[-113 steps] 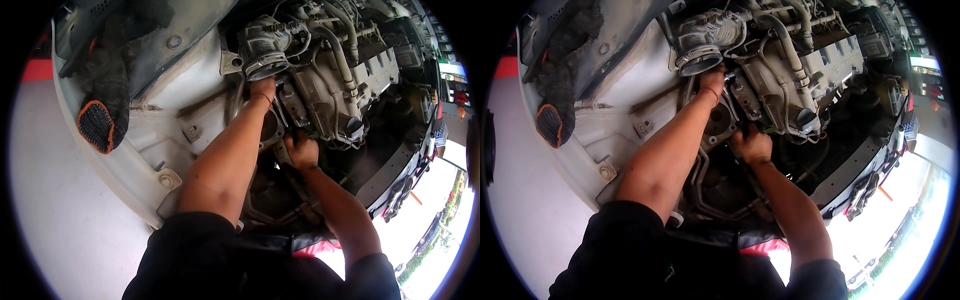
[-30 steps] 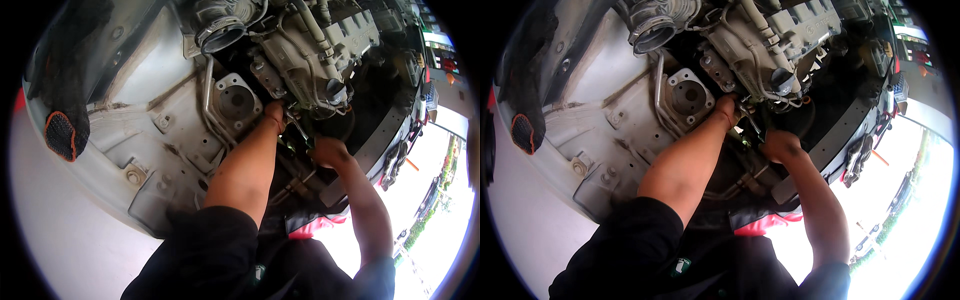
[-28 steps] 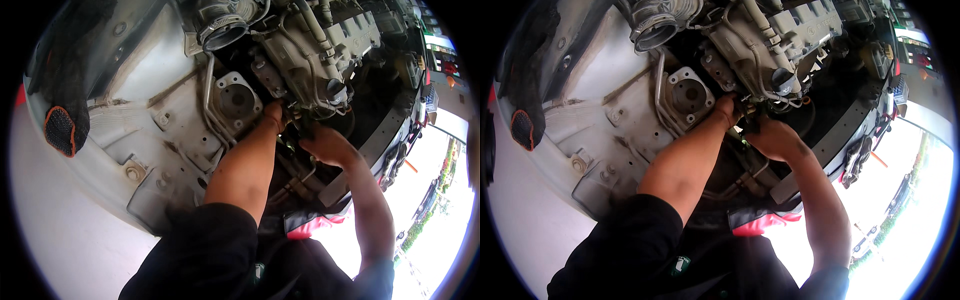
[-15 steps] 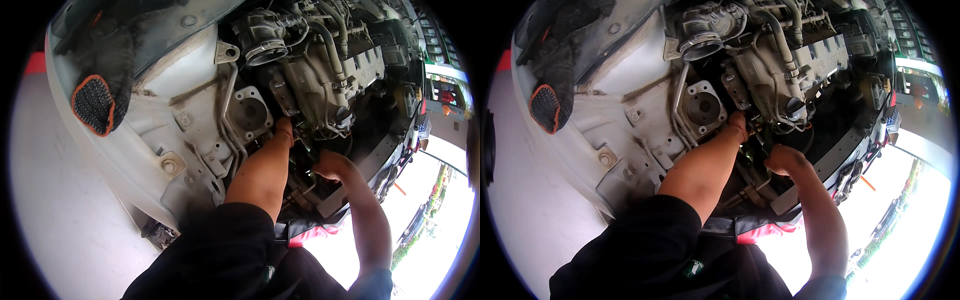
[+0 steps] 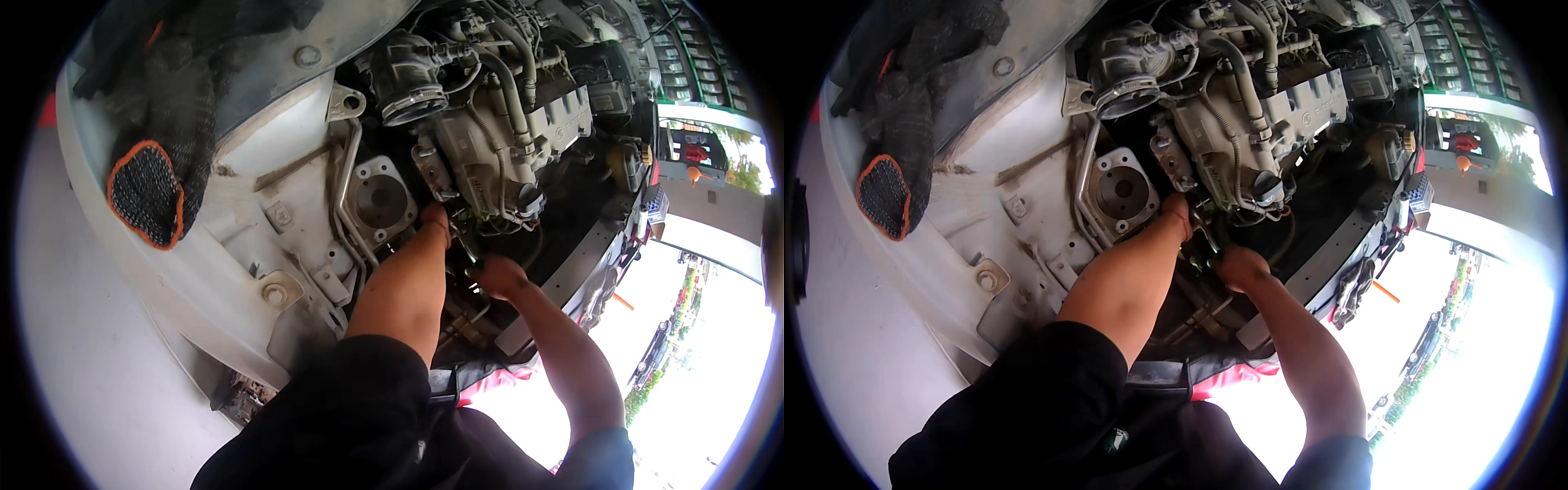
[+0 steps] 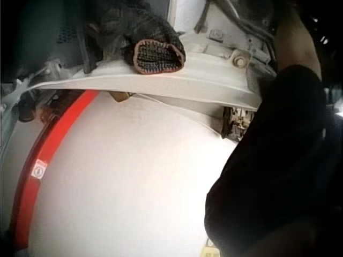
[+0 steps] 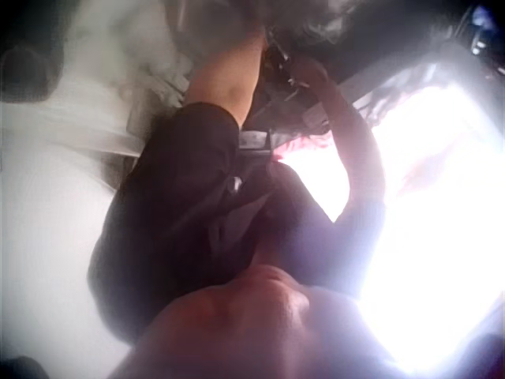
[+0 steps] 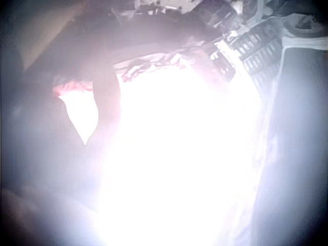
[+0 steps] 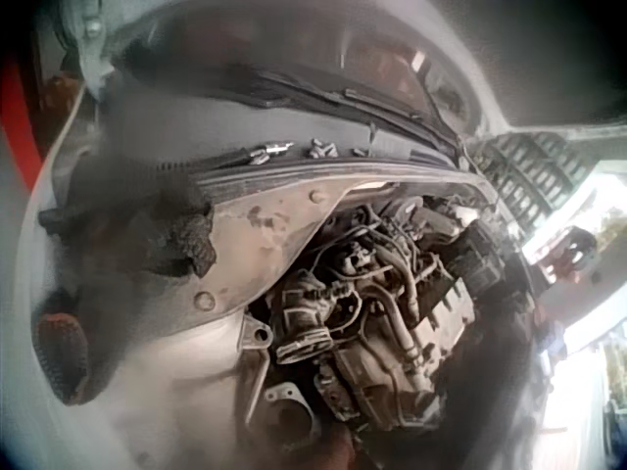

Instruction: The person works on a car engine by using a wrench to adjust bolts, removes a pulley, selects tools from a blue tray on the ground, and continues working on engine components with a wrench and a flashlight.

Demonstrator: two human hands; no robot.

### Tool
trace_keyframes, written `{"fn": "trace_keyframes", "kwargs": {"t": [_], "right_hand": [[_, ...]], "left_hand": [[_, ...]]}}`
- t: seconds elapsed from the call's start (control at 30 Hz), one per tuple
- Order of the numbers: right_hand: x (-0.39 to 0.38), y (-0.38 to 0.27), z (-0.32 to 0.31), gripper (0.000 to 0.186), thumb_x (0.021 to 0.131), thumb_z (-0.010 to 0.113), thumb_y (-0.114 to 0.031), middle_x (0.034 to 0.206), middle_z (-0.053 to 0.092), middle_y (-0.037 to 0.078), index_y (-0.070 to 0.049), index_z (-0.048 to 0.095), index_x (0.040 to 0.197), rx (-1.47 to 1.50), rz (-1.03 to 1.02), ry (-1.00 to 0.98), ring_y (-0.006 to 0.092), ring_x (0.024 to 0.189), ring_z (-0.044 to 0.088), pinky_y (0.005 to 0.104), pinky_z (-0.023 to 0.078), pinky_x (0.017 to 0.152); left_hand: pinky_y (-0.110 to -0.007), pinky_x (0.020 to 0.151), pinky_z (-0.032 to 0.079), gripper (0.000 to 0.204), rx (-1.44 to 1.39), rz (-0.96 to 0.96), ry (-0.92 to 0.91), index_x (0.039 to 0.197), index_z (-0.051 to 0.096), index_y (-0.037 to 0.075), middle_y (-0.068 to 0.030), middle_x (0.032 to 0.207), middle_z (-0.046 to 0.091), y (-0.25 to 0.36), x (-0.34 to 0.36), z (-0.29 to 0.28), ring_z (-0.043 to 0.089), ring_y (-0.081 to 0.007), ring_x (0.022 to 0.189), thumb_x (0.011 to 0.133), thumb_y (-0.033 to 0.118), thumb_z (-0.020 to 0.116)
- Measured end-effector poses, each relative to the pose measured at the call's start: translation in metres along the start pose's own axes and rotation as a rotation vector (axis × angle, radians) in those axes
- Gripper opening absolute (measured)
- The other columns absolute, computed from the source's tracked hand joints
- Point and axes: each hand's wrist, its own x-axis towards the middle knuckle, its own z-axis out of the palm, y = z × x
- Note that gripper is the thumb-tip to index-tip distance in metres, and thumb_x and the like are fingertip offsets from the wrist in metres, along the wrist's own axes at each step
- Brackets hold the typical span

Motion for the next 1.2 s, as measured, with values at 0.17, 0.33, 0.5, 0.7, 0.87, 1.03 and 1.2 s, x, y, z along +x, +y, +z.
{"fn": "trace_keyframes", "kwargs": {"t": [0.17, 0.33, 0.5, 0.7, 0.87, 1.03, 1.2], "right_hand": [[0.019, -0.076, -0.095, 0.046, 0.088, 0.054, -0.045, 0.097, 0.069, 0.021, -0.002, 0.071, 0.095, -0.376, -0.232, -0.169, 0.0351, 0.093, 0.067, 0.0443, 0.054, 0.082], [-0.015, -0.091, -0.092, 0.044, 0.085, 0.054, -0.045, 0.094, 0.071, 0.017, -0.007, 0.071, 0.1, -0.221, -0.028, -0.069, 0.0358, 0.091, 0.068, 0.0438, 0.054, 0.08], [-0.015, -0.048, -0.038, 0.051, 0.085, 0.055, -0.048, 0.095, 0.069, 0.023, -0.003, 0.068, 0.105, -0.002, 0.069, 0.073, 0.0386, 0.092, 0.067, 0.0476, 0.052, 0.084], [-0.003, -0.02, 0.019, 0.051, 0.083, 0.058, -0.046, 0.097, 0.069, 0.023, -0.003, 0.066, 0.107, 0.114, 0.052, 0.149, 0.0385, 0.094, 0.066, 0.0476, 0.052, 0.084], [-0.002, -0.03, -0.026, 0.047, 0.085, 0.057, -0.042, 0.101, 0.069, 0.022, -0.004, 0.065, 0.111, 0.103, 0.055, -0.004, 0.0373, 0.096, 0.067, 0.0467, 0.052, 0.086], [-0.005, -0.094, -0.115, 0.046, 0.089, 0.05, -0.037, 0.105, 0.069, 0.019, -0.007, 0.06, 0.122, -0.249, -0.14, -0.223, 0.0352, 0.097, 0.067, 0.0431, 0.055, 0.082], [-0.016, -0.083, -0.094, 0.047, 0.088, 0.053, -0.046, 0.097, 0.071, 0.017, -0.006, 0.069, 0.106, -0.181, 0.036, -0.092, 0.0335, 0.092, 0.069, 0.0428, 0.055, 0.08]], "left_hand": [[-0.052, 0.096, 0.049, 0.031, -0.023, 0.247, -0.011, 0.116, 0.059, 0.003, -0.0149, 0.113, 0.065, 0.017, -0.096, 0.013, 0.063, -0.0329, 0.104, 0.097, 0.023, 0.045], [-0.054, 0.095, 0.052, 0.03, 0.063, 0.16, -0.121, 0.118, 0.059, 0.003, -0.0158, 0.113, 0.065, 0.034, -0.123, 0.004, 0.064, -0.0325, 0.106, 0.1, 0.022, 0.044], [-0.056, 0.093, 0.052, 0.029, 0.114, 0.155, -0.025, 0.117, 0.059, 0.005, -0.0141, 0.11, 0.066, 0.031, -0.131, 0.014, 0.065, -0.0314, 0.101, 0.1, 0.023, 0.044], [-0.056, 0.089, 0.052, 0.03, 0.067, 0.152, -0.038, 0.119, 0.058, 0.006, -0.0114, 0.106, 0.066, 0.016, -0.115, -0.008, 0.064, -0.0308, 0.098, 0.1, 0.025, 0.044], [-0.056, 0.088, 0.052, 0.034, 0.019, 0.178, -0.148, 0.121, 0.057, 0.006, -0.0141, 0.113, 0.064, 0.017, -0.116, 0.017, 0.064, -0.0342, 0.1, 0.1, 0.028, 0.041], [-0.057, 0.087, 0.054, 0.035, 0.07, 0.204, -0.051, 0.124, 0.057, 0.008, -0.0145, 0.118, 0.062, 0.028, -0.138, 0.018, 0.064, -0.0345, 0.102, 0.102, 0.029, 0.038], [-0.048, 0.082, 0.058, 0.034, 0.093, 0.208, -0.065, 0.116, 0.06, 0.009, -0.0094, 0.108, 0.067, 0.018, -0.121, 0.014, 0.067, -0.0263, 0.096, 0.102, 0.032, 0.04]]}}
